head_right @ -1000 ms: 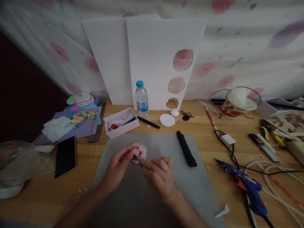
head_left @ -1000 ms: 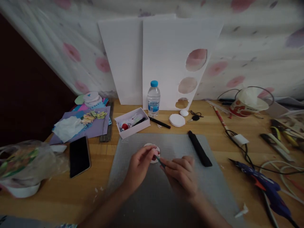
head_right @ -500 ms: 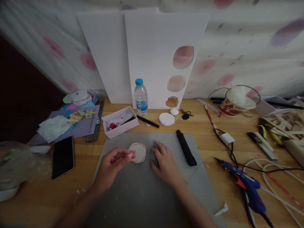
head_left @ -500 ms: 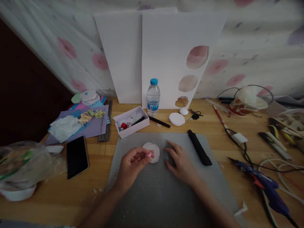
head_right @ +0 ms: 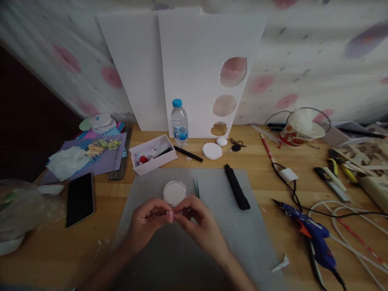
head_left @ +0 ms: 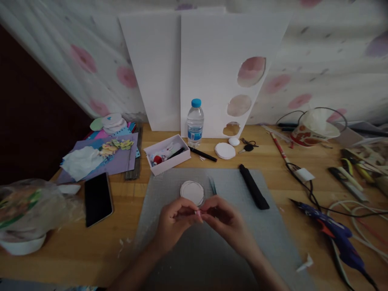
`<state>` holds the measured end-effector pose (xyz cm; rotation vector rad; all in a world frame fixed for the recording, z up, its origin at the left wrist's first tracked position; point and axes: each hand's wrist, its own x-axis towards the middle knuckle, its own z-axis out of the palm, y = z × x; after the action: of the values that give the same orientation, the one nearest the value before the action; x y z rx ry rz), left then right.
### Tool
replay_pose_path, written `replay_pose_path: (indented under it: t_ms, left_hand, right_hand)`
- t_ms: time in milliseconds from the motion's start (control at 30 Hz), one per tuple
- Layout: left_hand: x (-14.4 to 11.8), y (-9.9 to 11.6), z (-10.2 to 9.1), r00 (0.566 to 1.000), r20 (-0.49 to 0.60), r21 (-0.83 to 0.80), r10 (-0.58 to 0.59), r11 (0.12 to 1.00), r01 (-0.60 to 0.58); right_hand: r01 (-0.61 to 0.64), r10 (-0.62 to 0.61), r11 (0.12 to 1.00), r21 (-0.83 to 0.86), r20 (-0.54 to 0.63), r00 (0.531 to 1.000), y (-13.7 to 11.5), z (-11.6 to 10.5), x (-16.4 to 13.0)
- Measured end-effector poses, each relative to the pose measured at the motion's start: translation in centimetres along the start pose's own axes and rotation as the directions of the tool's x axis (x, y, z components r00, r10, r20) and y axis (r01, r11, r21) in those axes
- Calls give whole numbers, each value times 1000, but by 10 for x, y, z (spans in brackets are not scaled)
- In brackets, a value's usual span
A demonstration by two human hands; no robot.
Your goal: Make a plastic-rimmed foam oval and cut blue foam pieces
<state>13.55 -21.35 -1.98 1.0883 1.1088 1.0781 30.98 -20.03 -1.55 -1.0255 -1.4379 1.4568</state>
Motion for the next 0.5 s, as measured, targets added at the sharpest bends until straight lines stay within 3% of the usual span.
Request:
replay_pose_path:
  t_ms: [133, 233, 367, 500]
  left_hand:
    - [-5, -3, -1, 1000, -1, 73, 23, 997, -23]
    - [-7, -6, 1, 998, -61, 60, 21, 998, -18]
    - [-10, -6, 7, 998, -56, -4, -32, 999, 32]
    - [-13, -2, 8, 995, 15, -64, -102, 993, 103]
  right_hand:
    - [68, -67, 997, -48, 11, 998, 1, 3, -9]
    - [161, -153, 968, -195, 53, 987, 2, 5, -16]
    - [301, -321, 902, -311, -15, 947, 5, 9, -20]
    - [244, -259, 942, -230, -35, 965, 5, 11, -20]
